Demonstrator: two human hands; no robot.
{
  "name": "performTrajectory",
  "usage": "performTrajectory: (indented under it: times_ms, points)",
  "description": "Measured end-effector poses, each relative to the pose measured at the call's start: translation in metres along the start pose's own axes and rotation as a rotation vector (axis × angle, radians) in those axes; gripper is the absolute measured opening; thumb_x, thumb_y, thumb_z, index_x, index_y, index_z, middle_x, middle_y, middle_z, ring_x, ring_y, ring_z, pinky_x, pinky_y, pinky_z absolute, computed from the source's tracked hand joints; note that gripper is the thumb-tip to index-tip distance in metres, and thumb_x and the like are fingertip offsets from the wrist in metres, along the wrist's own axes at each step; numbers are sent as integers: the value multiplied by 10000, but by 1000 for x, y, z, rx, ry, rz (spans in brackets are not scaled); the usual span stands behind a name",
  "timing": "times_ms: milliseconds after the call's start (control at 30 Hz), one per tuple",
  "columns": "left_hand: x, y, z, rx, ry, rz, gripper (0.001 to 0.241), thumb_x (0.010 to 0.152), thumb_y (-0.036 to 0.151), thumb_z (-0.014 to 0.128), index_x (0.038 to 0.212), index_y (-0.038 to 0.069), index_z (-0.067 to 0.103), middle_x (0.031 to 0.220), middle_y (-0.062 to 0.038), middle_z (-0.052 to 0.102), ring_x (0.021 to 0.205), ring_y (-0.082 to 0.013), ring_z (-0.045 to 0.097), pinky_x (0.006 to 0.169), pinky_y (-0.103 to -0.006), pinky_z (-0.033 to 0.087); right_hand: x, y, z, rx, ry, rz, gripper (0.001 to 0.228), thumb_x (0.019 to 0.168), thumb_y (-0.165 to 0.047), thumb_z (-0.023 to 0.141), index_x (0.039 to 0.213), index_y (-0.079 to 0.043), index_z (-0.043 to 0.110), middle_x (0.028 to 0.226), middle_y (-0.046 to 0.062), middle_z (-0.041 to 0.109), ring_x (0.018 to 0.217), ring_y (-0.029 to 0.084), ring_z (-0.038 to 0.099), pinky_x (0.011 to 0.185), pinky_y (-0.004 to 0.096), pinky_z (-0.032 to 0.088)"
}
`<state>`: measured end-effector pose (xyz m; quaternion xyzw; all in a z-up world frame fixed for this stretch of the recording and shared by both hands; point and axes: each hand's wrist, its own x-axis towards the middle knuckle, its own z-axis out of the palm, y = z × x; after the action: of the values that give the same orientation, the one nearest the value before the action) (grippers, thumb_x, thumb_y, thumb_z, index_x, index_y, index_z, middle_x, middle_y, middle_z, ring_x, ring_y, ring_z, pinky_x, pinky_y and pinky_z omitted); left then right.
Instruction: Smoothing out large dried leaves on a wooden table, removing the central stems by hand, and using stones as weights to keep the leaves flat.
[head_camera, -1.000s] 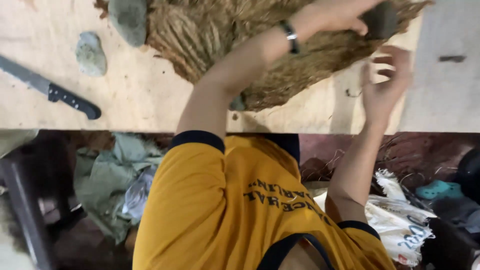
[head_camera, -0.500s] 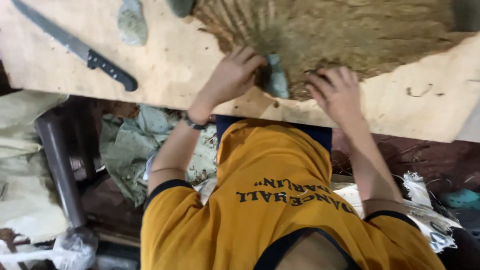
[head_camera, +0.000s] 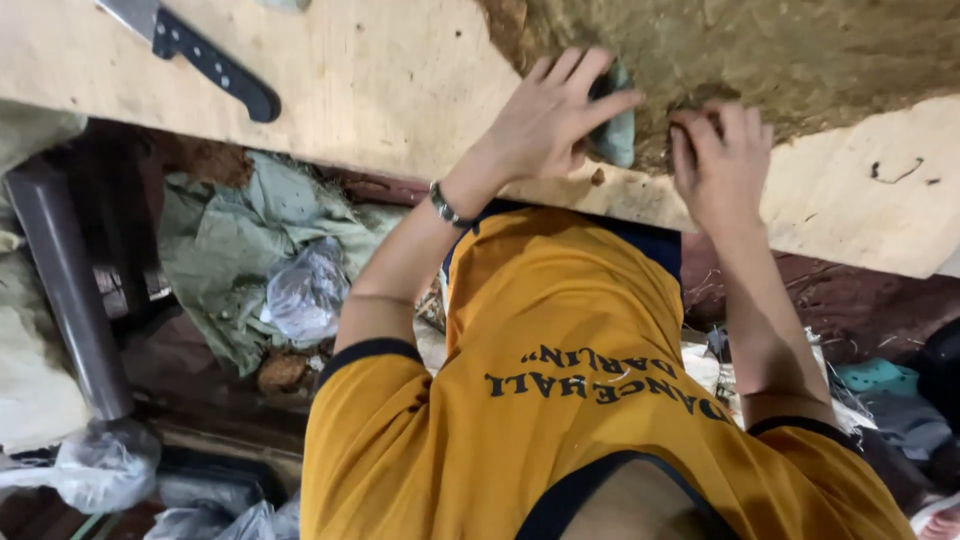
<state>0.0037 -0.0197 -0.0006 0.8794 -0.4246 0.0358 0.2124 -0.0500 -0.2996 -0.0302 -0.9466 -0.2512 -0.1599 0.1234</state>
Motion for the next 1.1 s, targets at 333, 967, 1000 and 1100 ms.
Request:
performTrajectory:
  times_ms: [333, 967, 1000, 1100]
  points:
    - [-4, 23, -5, 59, -65, -47, 692, 806, 488, 933, 1304, 175, 570, 1289, -179, 478, 1265, -441, 462, 984, -698, 475, -1, -19, -15, 73, -107, 149, 80, 1115, -79, 677, 1103, -3, 698, 1066, 121, 616, 985, 264, 569, 826, 375, 484]
    - [4, 40, -27, 145, 9, -296, 485, 907, 660, 591, 1155, 244, 570, 1052, -51, 610, 989, -348, 691, 937, -599, 458, -31, -52, -7, 71, -230, 186, 306, 917, -495, 690, 1138, -283, 693, 1353, 57, 511, 1134, 338, 552, 852, 495, 444]
    - [9, 39, -19, 245, 45, -277, 494, 867, 660, 645, 1141, 255, 574, 1044, -29, 574, 989, -325, 655, 885, -568, 466, -35, -52, -2, 70, -189, 193, 282, 882, -477, 724, 1070, -270, 690, 1291, 34, 531, 1122, 310, 553, 870, 466, 425]
    - [12, 30, 9, 343, 33, -245, 614, 673, 694, 777, 1087, 284, 584, 1039, -41, 525, 944, -343, 597, 772, -583, 470, -39, -40, 2, 316, -7, 229, 357, 782, -468, 789, 1107, -332, 729, 1155, -78, 638, 1080, 221, 617, 942, 414, 420]
